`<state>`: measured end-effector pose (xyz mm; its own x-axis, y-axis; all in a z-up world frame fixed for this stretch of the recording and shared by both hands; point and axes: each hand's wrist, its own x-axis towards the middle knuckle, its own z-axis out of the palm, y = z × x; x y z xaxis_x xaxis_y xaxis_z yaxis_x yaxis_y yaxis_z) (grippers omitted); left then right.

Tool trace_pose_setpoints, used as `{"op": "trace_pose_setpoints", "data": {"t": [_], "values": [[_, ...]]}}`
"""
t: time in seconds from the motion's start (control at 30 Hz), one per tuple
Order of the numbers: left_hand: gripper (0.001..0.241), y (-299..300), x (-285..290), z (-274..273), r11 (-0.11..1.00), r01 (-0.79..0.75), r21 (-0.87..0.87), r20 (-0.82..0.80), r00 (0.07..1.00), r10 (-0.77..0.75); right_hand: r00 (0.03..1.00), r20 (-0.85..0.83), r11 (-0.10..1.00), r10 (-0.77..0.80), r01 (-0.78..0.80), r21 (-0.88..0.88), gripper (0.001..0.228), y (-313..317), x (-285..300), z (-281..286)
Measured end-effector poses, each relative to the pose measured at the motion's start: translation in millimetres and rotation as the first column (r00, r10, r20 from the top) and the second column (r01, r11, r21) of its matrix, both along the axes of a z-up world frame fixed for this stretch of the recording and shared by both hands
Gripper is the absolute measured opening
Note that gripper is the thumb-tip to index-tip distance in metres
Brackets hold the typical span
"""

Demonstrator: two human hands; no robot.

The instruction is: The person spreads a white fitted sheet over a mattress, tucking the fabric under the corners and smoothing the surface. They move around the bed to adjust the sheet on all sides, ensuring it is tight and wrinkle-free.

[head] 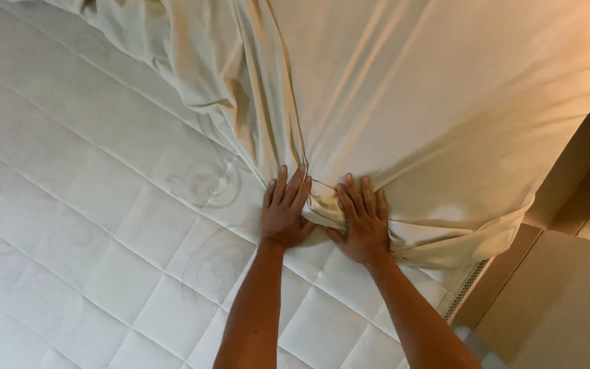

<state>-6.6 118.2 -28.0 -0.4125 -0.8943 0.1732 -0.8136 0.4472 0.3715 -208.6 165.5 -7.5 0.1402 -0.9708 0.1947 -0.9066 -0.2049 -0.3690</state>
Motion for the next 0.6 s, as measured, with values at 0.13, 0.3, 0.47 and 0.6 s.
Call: {"op": "trace_pose_setpoints", "data": {"t": [0.13, 0.3, 0.47, 0.6], "values": [[0.101, 3.7, 3.6, -8.5, 0.998, -0.008, 0.062, 0.05, 0.999, 0.005, 1.0, 0.022, 0.996, 0.017, -0.019, 0.086, 0.101, 2.6, -0.9, 10.3], [0.104, -1.6, 2.0, -12.6, 0.994, -0.019, 0.106, 0.072, 0.997, 0.011, 0.996, 0.025, 0.97, 0.084, -0.087, 0.225, 0.102, -0.7, -20.2, 29.9], [0.094, 1.7, 2.3, -19.7, 1.0, -0.024, -0.002, 0.061, 0.998, 0.024, 0.978, -0.187, 0.979, -0.091, 0.122, 0.164, 0.108, 4.5, -71.5, 25.0], [0.088, 4.7, 3.3, -26.0, 0.998, -0.028, -0.057, 0.032, 0.999, 0.03, 0.969, -0.227, 0.992, -0.101, 0.116, 0.052, 0.098, 3.5, -82.7, 13.4]]}}
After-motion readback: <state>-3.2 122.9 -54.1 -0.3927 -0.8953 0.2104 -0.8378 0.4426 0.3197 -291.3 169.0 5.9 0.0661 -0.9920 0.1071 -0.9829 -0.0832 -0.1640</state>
